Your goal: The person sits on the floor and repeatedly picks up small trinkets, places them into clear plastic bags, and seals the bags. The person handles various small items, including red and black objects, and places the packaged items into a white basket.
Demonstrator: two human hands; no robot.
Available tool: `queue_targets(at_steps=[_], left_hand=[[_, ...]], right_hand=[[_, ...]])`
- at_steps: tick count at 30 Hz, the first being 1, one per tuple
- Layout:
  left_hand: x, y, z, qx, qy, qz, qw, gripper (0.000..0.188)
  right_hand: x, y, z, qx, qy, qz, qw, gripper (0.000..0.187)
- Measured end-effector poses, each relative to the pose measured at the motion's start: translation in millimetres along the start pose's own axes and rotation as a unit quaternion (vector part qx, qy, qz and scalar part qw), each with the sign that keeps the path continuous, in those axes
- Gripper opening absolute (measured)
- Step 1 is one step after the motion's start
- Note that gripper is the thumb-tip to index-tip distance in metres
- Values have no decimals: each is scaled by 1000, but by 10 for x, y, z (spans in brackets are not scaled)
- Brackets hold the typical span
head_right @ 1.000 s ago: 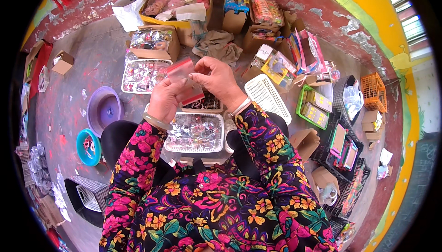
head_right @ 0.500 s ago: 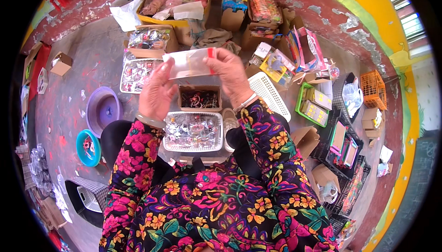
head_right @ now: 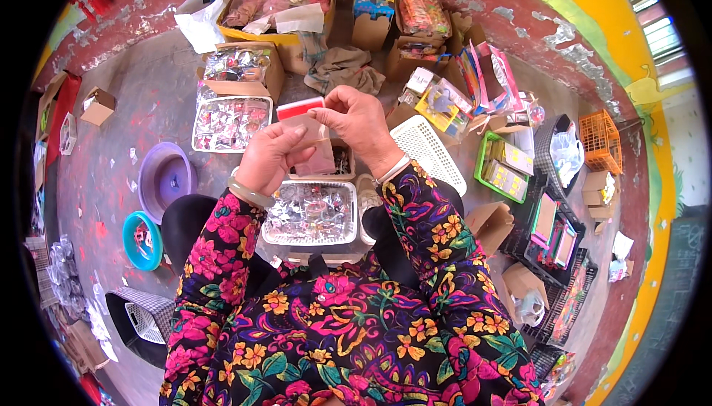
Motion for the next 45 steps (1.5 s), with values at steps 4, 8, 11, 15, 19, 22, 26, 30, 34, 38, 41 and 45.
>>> queue_targets(at_steps=[4,8,11,15,19,22,26,30,34,38,41,45], left_hand=[[42,-17,-40,59,-21,-27,998,21],[23,-5,-4,69,-17,-35,997,21],[30,29,6,64,-18,-47,997,21],[39,31,10,50,-15,-51,997,20],[50,9,12,47,-18,-64,997,19],[47,30,25,45,-16,-75,996,19],[49,34,14,56,-11,-84,995,19],[42,31,20,65,-12,-91,994,20],[50,44,55,80,-8,-94,992,20],[42,52,99,63,5,-87,994,21],[25,78,130,53,6,-84,995,21],[47,81,91,67,-10,-91,994,21]], right_hand=[[23,-50,35,40,16,-20,999,19],[42,-104,74,124,84,-29,988,18],[48,-149,98,155,100,-30,982,16],[61,-184,99,172,112,-18,979,16],[66,-189,57,147,94,-11,985,17],[63,-221,50,191,127,-1,973,17],[108,-304,123,367,259,-34,893,18],[141,-347,168,475,281,-35,833,16],[177,-401,276,527,301,-51,793,14],[156,-366,213,402,261,-62,875,12],[138,-325,166,340,243,-24,908,10],[193,-393,352,344,354,12,870,11]])
Point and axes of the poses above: each hand's wrist, its own x-axis away from the middle knuckle, its own y-axis out of the back of the hand, z = x × y, the point moved 4 cm from there along -x, towards the middle knuckle, and after that the axes turned 5 degrees about -x, right-handed, at the moved point
